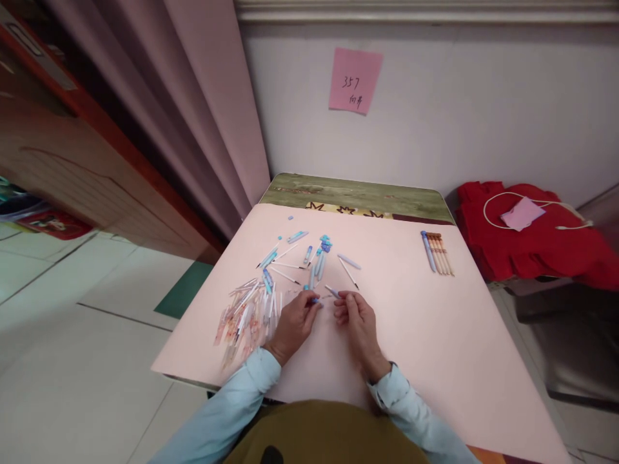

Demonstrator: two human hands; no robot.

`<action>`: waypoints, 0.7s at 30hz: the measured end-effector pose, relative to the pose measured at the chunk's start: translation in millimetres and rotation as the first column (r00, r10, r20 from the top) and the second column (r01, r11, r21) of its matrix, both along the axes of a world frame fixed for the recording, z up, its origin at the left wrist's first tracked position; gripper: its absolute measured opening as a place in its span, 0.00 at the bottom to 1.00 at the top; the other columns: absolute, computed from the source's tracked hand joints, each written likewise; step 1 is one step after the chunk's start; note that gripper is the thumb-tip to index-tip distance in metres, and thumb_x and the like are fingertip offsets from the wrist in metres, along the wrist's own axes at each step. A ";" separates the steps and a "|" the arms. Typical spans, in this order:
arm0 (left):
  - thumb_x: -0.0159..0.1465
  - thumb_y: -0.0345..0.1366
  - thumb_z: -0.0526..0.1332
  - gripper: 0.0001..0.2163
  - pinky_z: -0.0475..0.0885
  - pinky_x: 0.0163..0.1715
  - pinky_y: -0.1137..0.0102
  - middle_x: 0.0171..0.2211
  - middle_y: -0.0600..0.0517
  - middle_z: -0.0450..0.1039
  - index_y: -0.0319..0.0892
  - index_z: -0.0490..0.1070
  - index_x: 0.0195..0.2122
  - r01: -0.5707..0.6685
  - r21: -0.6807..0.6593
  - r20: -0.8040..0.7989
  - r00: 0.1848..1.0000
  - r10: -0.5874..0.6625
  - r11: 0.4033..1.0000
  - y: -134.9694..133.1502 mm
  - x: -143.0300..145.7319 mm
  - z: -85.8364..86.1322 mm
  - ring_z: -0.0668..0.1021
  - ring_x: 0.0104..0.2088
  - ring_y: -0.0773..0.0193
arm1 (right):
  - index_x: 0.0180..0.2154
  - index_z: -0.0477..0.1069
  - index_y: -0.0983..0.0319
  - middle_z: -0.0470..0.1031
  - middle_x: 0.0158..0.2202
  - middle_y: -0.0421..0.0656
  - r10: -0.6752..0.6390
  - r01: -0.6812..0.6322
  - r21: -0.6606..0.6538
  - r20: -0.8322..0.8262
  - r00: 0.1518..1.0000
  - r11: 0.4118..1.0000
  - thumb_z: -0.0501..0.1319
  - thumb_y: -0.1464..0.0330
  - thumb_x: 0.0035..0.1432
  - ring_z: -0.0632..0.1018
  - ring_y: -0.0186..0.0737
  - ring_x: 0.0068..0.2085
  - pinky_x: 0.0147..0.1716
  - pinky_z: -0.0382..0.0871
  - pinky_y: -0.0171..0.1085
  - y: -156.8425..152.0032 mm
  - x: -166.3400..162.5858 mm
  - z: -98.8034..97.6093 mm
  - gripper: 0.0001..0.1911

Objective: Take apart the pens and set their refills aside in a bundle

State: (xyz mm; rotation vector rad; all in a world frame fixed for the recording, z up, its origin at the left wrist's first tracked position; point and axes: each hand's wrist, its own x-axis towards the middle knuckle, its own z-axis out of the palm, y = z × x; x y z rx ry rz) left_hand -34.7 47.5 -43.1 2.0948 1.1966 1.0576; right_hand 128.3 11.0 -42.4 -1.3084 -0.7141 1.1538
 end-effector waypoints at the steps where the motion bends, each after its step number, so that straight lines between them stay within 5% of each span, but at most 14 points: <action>1: 0.66 0.33 0.58 0.08 0.75 0.42 0.68 0.40 0.50 0.76 0.44 0.68 0.47 0.011 0.050 -0.028 1.000 -0.009 0.999 0.1 -0.1 -1.9 0.80 0.40 0.63 | 0.42 0.72 0.62 0.76 0.32 0.43 -0.010 0.010 0.002 0.009 1.000 1.000 0.57 0.52 0.63 0.73 0.33 0.26 0.24 0.69 0.33 -1.4 0.5 -1.4 0.20; 6: 0.67 0.33 0.58 0.13 0.76 0.43 0.67 0.42 0.47 0.77 0.43 0.65 0.53 0.030 0.195 -0.105 0.994 -0.009 0.980 1.6 0.1 -6.6 0.80 0.41 0.62 | 0.42 0.72 0.61 0.74 0.31 0.41 0.000 -0.003 0.048 0.068 0.998 0.999 0.56 0.54 0.64 0.71 0.33 0.25 0.23 0.67 0.32 -5.0 -1.9 -5.8 0.17; 21: 0.65 0.37 0.60 0.06 0.74 0.35 0.69 0.35 0.50 0.77 0.44 0.71 0.42 0.017 0.120 -0.112 0.994 -0.003 0.993 1.6 2.3 2.8 0.79 0.32 0.64 | 0.41 0.72 0.62 0.72 0.27 0.39 0.046 -0.052 0.049 0.117 0.992 0.997 0.57 0.55 0.64 0.69 0.32 0.23 0.23 0.65 0.32 -3.5 -1.7 -2.4 0.17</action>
